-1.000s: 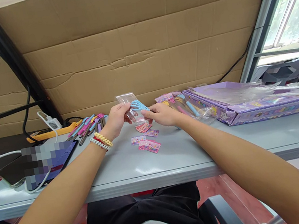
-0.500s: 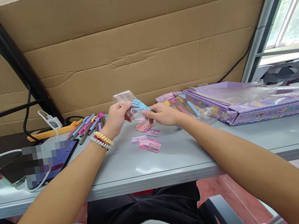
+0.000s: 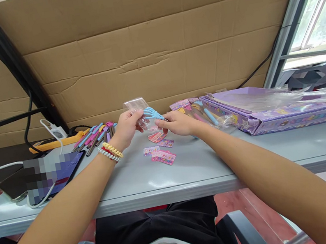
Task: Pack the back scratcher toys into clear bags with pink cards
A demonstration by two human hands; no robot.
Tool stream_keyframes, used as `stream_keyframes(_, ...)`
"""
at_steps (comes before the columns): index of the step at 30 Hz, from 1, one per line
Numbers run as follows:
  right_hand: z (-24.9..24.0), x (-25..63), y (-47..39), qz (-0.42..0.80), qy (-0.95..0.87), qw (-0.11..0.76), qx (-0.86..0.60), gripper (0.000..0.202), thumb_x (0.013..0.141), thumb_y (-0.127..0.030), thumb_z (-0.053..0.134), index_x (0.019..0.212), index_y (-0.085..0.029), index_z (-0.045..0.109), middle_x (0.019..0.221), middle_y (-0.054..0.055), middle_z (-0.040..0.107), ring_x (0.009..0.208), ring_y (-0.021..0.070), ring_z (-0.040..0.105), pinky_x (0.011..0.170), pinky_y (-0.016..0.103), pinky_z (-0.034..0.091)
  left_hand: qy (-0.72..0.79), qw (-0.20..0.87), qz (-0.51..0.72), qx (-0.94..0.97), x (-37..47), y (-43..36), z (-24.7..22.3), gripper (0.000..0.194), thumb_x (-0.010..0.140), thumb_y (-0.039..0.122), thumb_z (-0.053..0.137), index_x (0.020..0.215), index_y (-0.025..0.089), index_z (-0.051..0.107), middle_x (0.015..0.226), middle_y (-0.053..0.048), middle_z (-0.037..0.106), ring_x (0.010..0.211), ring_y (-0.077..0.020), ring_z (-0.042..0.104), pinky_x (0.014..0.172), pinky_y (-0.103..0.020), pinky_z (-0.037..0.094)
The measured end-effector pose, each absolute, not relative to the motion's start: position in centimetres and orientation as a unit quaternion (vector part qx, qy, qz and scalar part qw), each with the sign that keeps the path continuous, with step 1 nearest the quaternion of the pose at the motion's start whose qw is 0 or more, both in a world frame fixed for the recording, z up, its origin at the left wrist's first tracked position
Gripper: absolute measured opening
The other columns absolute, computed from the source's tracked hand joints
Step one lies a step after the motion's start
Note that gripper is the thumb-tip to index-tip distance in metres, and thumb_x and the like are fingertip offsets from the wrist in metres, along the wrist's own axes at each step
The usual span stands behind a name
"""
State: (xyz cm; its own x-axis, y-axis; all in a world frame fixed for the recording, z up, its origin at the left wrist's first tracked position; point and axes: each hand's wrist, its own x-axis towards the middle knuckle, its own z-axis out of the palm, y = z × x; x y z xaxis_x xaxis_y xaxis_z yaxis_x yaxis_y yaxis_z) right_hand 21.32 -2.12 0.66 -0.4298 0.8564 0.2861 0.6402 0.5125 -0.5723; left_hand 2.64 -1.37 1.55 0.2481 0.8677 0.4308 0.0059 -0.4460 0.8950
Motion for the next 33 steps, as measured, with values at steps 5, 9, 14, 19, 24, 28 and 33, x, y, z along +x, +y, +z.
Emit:
stream_keyframes(5,0.69,21.26,-2.20,0.187,-0.823,0.279,-0.458,0.056,0.082,-0.065,0.038,0.066,-0.016,0.057,0.057,0.001,0.052,0.050,0.0105,0.042,0.053,0.026,0.032,0.321,0.413,0.516,0.678,2.60,-1.25,1.47,0.026,0.081,0.034,0.053,0.063,0.015,0.051,0.057,0.001,0.055,0.043,-0.0062,0.051,0.042,-0.018,0.039)
stream_keyframes(9,0.79,21.23,-2.27,0.176,-0.827,0.271,-0.460,0.055,0.083,-0.063,0.038,0.066,-0.015,0.058,0.055,0.000,0.050,0.050,0.0105,0.043,0.053,0.026,0.032,0.322,0.416,0.512,0.679,2.59,-1.22,1.44,0.026,0.082,0.032,0.051,0.063,0.015,0.052,0.058,0.000,0.055,0.043,-0.0065,0.051,0.042,-0.018,0.040)
stream_keyframes(14,0.80,21.35,-2.17,0.173,-0.828,0.265,-0.463,0.055,0.083,-0.064,0.038,0.066,-0.016,0.058,0.053,0.000,0.050,0.049,0.0104,0.042,0.053,0.026,0.031,0.324,0.413,0.514,0.678,2.66,-1.32,1.43,0.026,0.084,0.031,0.050,0.063,0.015,0.052,0.057,0.001,0.054,0.044,-0.0063,0.051,0.042,-0.018,0.039)
stream_keyframes(19,0.47,21.51,-1.84,0.215,-0.824,0.280,-0.444,0.057,0.083,-0.066,0.035,0.073,-0.015,0.059,0.064,0.004,0.059,0.049,0.0102,0.043,0.052,0.026,0.033,0.325,0.409,0.522,0.674,2.69,-1.30,1.42,0.026,0.083,0.031,0.051,0.063,0.015,0.052,0.055,0.000,0.055,0.043,-0.0083,0.052,0.043,-0.021,0.039)
stream_keyframes(24,0.21,21.63,-1.42,0.226,-0.808,0.303,-0.452,0.063,0.084,-0.068,0.029,0.077,-0.014,0.062,0.060,0.004,0.058,0.050,0.0109,0.043,0.052,0.026,0.033,0.329,0.383,0.561,0.655,2.66,-1.00,1.39,0.023,0.083,0.027,0.049,0.063,0.016,0.050,0.061,0.000,0.058,0.043,-0.0081,0.052,0.041,-0.022,0.037)
stream_keyframes(28,0.28,21.63,-1.33,0.210,-0.811,0.293,-0.461,0.064,0.083,-0.070,0.029,0.075,-0.015,0.062,0.056,0.002,0.054,0.051,0.0112,0.044,0.054,0.026,0.033,0.331,0.375,0.578,0.645,2.57,-0.82,1.38,0.021,0.082,0.026,0.050,0.065,0.016,0.053,0.062,0.001,0.056,0.046,-0.0073,0.054,0.041,-0.019,0.037)
stream_keyframes(33,0.34,21.47,-1.55,0.208,-0.812,0.286,-0.465,0.063,0.083,-0.070,0.030,0.075,-0.016,0.062,0.056,0.001,0.052,0.053,0.0119,0.044,0.055,0.026,0.034,0.323,0.415,0.587,0.615,2.49,-0.75,1.44,0.018,0.083,0.025,0.049,0.072,0.014,0.057,0.067,-0.001,0.060,0.050,-0.0081,0.057,0.040,-0.018,0.039)
